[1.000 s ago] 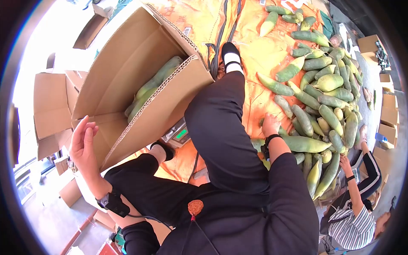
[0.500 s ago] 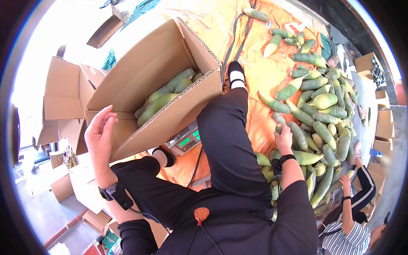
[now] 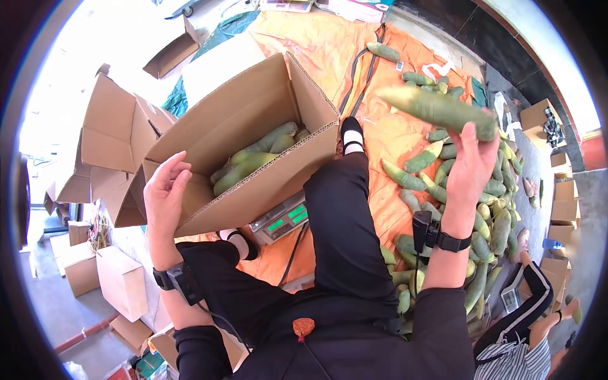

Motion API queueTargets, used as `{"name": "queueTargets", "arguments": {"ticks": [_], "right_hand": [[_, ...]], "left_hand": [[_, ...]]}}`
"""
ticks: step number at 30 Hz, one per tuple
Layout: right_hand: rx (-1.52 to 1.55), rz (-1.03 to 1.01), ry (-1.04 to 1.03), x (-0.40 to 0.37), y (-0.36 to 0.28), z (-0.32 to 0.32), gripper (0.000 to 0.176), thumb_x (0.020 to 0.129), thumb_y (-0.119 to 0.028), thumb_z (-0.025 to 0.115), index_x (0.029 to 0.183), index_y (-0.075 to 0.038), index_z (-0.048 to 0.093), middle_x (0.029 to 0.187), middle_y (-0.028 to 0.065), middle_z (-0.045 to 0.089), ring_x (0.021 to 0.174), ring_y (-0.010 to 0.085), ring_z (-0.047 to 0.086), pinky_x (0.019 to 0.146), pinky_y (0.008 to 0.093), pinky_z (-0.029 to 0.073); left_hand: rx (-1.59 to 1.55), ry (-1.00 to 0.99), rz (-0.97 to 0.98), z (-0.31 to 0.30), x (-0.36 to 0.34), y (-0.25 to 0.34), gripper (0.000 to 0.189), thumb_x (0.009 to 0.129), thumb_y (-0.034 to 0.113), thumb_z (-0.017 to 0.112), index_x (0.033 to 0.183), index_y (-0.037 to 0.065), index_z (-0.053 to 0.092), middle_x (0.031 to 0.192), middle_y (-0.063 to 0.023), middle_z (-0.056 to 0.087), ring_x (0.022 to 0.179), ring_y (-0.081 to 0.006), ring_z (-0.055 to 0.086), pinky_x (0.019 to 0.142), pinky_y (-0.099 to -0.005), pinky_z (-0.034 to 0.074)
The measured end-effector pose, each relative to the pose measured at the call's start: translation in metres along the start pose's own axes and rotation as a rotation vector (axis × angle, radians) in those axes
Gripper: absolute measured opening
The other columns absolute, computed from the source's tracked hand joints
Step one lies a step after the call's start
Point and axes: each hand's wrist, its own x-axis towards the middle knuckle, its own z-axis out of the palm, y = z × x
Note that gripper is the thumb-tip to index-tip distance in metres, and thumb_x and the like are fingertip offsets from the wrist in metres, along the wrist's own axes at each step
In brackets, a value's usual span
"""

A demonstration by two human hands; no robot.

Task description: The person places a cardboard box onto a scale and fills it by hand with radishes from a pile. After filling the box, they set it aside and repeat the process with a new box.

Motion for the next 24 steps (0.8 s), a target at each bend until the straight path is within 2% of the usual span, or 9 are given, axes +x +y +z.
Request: {"name": "queueTargets", "arguments": {"ticks": [5, 7, 12, 14, 15, 18, 20, 22, 24], "right_hand": [[0.275, 0.024, -0.260, -0.002, -0.031, 0.071, 0.036, 0.097, -0.015, 0.053, 0.131, -0.003, 0.048, 0.121, 0.0092, 0.059, 0.108, 0.0200, 0.058, 0.094, 0.0419, 0.048], [0.406, 0.116, -0.385, -0.019, -0.029, 0.110, 0.032, 0.093, -0.009, 0.059, 0.124, -0.006, 0.052, 0.113, 0.0076, 0.062, 0.101, 0.0181, 0.062, 0.084, 0.0355, 0.053], [0.490, 0.475, -0.606, -0.071, -0.013, 0.177, 0.043, 0.085, -0.008, 0.070, 0.124, -0.008, 0.050, 0.107, 0.0019, 0.059, 0.095, 0.0107, 0.058, 0.084, 0.0271, 0.049], [0.495, 0.546, -0.662, -0.086, -0.005, 0.192, 0.042, 0.086, -0.009, 0.069, 0.123, -0.006, 0.049, 0.108, 0.0028, 0.058, 0.095, 0.0105, 0.057, 0.083, 0.0269, 0.049], [0.494, 0.553, -0.663, -0.089, -0.002, 0.195, 0.042, 0.086, -0.009, 0.069, 0.123, -0.006, 0.049, 0.108, 0.0028, 0.058, 0.095, 0.0105, 0.057, 0.083, 0.0269, 0.049], [0.381, 0.523, -0.758, -0.091, 0.005, 0.199, 0.043, 0.086, -0.010, 0.069, 0.124, -0.005, 0.049, 0.107, 0.0040, 0.058, 0.094, 0.0099, 0.057, 0.082, 0.0267, 0.049], [0.110, 0.346, -0.760, -0.085, 0.008, 0.190, 0.042, 0.085, -0.012, 0.067, 0.123, -0.005, 0.052, 0.108, 0.0063, 0.059, 0.095, 0.0130, 0.057, 0.082, 0.0281, 0.048], [-0.207, -0.128, -0.650, -0.075, 0.010, 0.180, 0.031, 0.084, -0.012, 0.065, 0.114, -0.008, 0.060, 0.110, 0.0071, 0.061, 0.098, 0.0204, 0.057, 0.083, 0.0310, 0.047], [-0.193, -0.105, -0.564, -0.069, 0.017, 0.172, 0.026, 0.085, -0.011, 0.065, 0.111, -0.008, 0.062, 0.106, 0.0059, 0.062, 0.096, 0.0190, 0.057, 0.083, 0.0308, 0.046]], "left_hand": [[-0.021, 0.082, 0.062, 0.002, 0.001, 0.009, 0.051, 0.084, 0.002, 0.064, 0.133, 0.008, 0.052, 0.118, -0.0079, 0.058, 0.103, -0.0142, 0.058, 0.087, -0.0273, 0.048], [0.024, 0.084, 0.114, 0.002, 0.000, 0.015, 0.059, 0.082, 0.003, 0.067, 0.137, 0.009, 0.048, 0.122, -0.0084, 0.056, 0.107, -0.0160, 0.056, 0.092, -0.0293, 0.045], [0.063, 0.087, 0.283, 0.005, 0.001, 0.019, 0.072, 0.073, 0.009, 0.075, 0.138, 0.009, 0.046, 0.122, -0.0099, 0.058, 0.111, -0.0236, 0.056, 0.096, -0.0347, 0.043], [-0.145, -0.195, 0.067, 0.000, 0.001, 0.016, 0.071, 0.077, 0.007, 0.074, 0.140, 0.006, 0.042, 0.126, -0.0087, 0.054, 0.114, -0.0172, 0.052, 0.100, -0.0304, 0.039], [-0.114, -0.232, 0.114, 0.000, 0.003, 0.011, 0.064, 0.077, 0.008, 0.074, 0.135, 0.003, 0.047, 0.120, -0.0073, 0.056, 0.109, -0.0145, 0.052, 0.096, -0.0282, 0.041], [-0.093, -0.323, -0.014, -0.003, -0.002, 0.004, 0.057, 0.078, 0.006, 0.073, 0.129, 0.001, 0.051, 0.117, -0.0069, 0.056, 0.105, -0.0135, 0.052, 0.093, -0.0281, 0.042], [-0.113, -0.296, 0.020, -0.005, 0.000, 0.005, 0.051, 0.078, 0.006, 0.072, 0.125, -0.001, 0.052, 0.114, -0.0069, 0.057, 0.102, -0.0140, 0.054, 0.091, -0.0280, 0.043], [0.015, -0.254, 0.050, -0.007, 0.003, 0.010, 0.048, 0.075, 0.010, 0.072, 0.118, 0.000, 0.055, 0.106, -0.0133, 0.059, 0.098, -0.0265, 0.058, 0.088, -0.0335, 0.045], [0.060, -0.266, 0.031, -0.003, 0.005, 0.004, 0.044, 0.077, 0.011, 0.071, 0.117, -0.001, 0.055, 0.103, -0.0146, 0.058, 0.096, -0.0295, 0.057, 0.088, -0.0346, 0.044]]}}
